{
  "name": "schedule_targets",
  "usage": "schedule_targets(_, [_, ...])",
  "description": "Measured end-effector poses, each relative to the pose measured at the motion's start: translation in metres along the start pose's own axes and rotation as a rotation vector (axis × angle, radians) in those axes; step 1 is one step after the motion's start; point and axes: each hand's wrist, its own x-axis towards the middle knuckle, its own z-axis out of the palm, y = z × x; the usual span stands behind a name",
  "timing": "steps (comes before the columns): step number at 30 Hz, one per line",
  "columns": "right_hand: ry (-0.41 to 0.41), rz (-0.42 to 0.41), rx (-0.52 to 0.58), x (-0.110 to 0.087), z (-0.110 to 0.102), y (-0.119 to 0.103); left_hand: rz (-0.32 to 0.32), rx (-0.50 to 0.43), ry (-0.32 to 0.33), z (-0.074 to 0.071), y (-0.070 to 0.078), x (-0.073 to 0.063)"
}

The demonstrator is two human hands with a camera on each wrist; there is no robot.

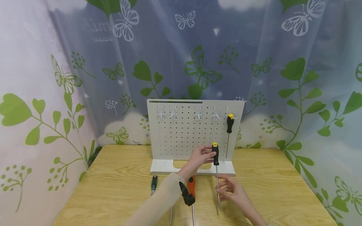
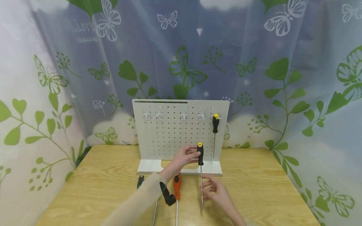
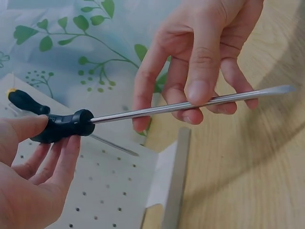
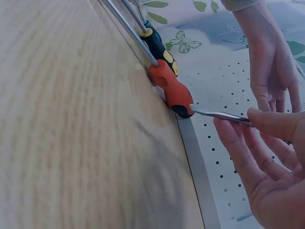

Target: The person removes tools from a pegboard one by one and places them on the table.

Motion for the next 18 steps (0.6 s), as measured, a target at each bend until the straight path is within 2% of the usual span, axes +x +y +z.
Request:
schedule_targets(10, [-0.033, 0.009, 0.024, -0.014, 0.008, 0.01, -0.048, 0.012, 0.04, 0.0, -0.02, -0.013])
schedule_targets(18, [-0.082, 0.085, 0.034, -0.023, 0.012, 0.017, -0.067, 0.036, 0.074, 0.003, -0.041, -0.022])
